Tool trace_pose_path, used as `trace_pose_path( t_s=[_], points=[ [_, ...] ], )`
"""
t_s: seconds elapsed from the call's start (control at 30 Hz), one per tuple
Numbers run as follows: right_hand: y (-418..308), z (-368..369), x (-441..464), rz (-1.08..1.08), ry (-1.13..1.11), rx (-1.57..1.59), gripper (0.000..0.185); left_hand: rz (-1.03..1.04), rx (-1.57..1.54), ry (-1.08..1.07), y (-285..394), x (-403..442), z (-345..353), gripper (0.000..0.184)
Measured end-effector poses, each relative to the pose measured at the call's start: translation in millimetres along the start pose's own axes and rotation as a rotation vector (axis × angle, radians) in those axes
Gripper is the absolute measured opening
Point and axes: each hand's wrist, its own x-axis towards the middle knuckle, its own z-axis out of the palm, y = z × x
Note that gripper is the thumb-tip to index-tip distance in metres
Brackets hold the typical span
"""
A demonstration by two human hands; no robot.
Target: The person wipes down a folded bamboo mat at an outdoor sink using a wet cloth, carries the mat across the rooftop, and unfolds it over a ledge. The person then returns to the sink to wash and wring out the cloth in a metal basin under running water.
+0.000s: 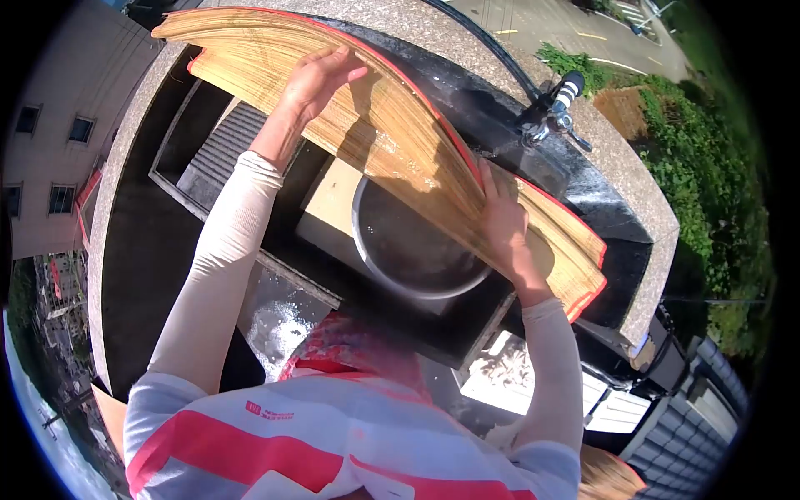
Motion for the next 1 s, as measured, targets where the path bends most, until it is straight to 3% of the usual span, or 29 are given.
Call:
trace_pose_path(
  t_s=[0.07,0.13,0.2,0.23,0.27,0.33,0.4,0.47,0.57,0.67,0.7,0.8,0.9,1.0],
  points=[
    [61,-10,39,0.075,0.145,-0.144,0.074,0.082,0.251,-0.018,-5,2,32,0.045],
    [65,-36,41,0.188,0.105,-0.385,0.088,-0.037,0.521,-0.043,-48,-19,27,0.048],
    [71,-19,26,0.007,0.406,-0.393,0.088,-0.260,0.597,-0.052,-109,-51,-8,0.041],
    [69,-9,15,-0.087,0.434,-0.295,0.080,-0.413,0.570,0.025,-132,-66,-26,0.025],
    [61,5,3,-0.146,0.394,-0.190,0.070,-0.582,0.533,0.124,-131,-84,-30,0.021],
    [48,40,-23,-0.226,0.257,-0.052,0.050,-0.527,0.476,0.300,-129,-96,-40,0.033],
    [38,82,-45,-0.269,0.127,-0.034,0.052,-0.552,0.430,0.557,-155,-89,-69,0.042],
    [9,82,-50,-0.281,0.180,0.010,0.054,-0.573,0.384,0.628,-161,-69,-86,0.083],
    [-5,92,-32,-0.094,0.260,-0.071,0.061,-0.533,0.199,0.697,-165,-49,-100,0.076],
    [4,96,2,-0.040,0.512,0.070,0.062,-0.209,0.125,0.677,-204,-49,-124,0.043],
    [7,99,11,0.003,0.520,0.099,0.058,-0.218,0.116,0.668,-192,-62,-125,0.026],
    [16,112,31,0.004,0.262,-0.003,0.056,-0.277,-0.170,0.555,-138,-135,-113,0.024],
    [0,113,38,0.107,0.055,-0.208,0.045,-0.468,-0.078,0.449,-147,-199,-133,0.020],
    [19,126,46,0.058,0.014,-0.239,0.028,-0.586,-0.078,0.563,-176,-238,-145,0.022]
  ],
)
